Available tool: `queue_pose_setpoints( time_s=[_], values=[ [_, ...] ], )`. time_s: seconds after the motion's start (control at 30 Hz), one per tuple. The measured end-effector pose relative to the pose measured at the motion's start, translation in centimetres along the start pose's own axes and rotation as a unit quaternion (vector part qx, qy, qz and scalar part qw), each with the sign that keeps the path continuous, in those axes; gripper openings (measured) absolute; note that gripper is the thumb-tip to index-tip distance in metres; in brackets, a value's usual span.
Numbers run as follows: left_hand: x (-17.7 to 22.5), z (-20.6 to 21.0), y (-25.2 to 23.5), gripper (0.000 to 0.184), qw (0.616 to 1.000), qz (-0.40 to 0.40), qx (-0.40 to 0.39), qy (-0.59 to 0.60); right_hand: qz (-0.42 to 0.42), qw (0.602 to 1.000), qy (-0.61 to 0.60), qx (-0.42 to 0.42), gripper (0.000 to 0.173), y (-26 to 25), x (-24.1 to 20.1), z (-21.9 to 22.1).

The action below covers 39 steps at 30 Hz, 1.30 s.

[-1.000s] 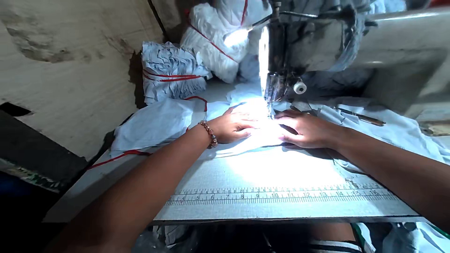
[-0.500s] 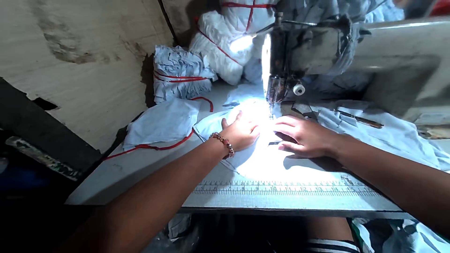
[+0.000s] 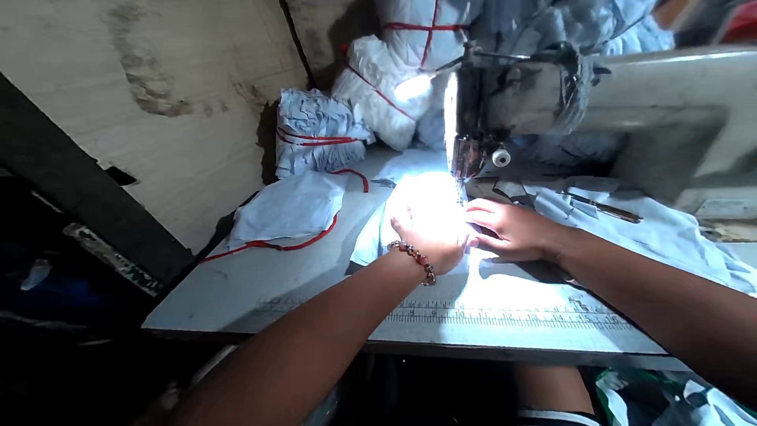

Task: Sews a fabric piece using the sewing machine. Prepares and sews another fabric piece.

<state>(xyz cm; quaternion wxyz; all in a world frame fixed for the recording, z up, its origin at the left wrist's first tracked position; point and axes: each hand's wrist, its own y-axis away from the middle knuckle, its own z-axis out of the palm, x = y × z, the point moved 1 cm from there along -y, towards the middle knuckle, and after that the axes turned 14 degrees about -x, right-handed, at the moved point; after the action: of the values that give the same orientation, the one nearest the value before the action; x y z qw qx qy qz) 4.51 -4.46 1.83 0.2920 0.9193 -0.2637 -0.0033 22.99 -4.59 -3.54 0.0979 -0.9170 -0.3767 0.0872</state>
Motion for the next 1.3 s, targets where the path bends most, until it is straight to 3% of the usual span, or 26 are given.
queue_pose_setpoints(
  time_s=[0.1, 0.2, 0.33, 0.53, 0.9, 1.3],
  values=[
    [-0.3, 0.0, -1.3, 0.052, 1.0, 0.003, 0.023, -0.001, 0.054, 0.997, -0.034, -0.053, 0.04, 0.0, 0.1, -0.3],
    [-0.5, -0.3, -1.7, 0.059, 1.0, -0.017, 0.012, -0.01, 0.127, 0.975, -0.097, -0.158, 0.047, -0.8, -0.5, -1.8],
    [-0.5, -0.6, -1.4, 0.058, 0.999, -0.019, 0.039, 0.009, 0.145, 0.966, -0.104, -0.187, 0.049, -1.3, -0.4, -2.7],
    [-1.3, -0.9, -2.5, 0.051, 0.995, -0.017, 0.098, -0.013, 0.146, 0.962, -0.108, -0.205, 0.051, -1.6, -0.8, -3.3],
    [-1.7, -1.0, -2.8, 0.05, 0.996, -0.015, 0.081, -0.019, 0.146, 0.96, -0.103, -0.217, 0.055, -1.5, -0.6, -3.3],
    [-2.2, -1.5, -3.1, 0.052, 0.995, 0.039, 0.088, -0.004, 0.138, 0.965, -0.097, -0.201, 0.057, -1.9, 0.3, -2.7]
  ],
)
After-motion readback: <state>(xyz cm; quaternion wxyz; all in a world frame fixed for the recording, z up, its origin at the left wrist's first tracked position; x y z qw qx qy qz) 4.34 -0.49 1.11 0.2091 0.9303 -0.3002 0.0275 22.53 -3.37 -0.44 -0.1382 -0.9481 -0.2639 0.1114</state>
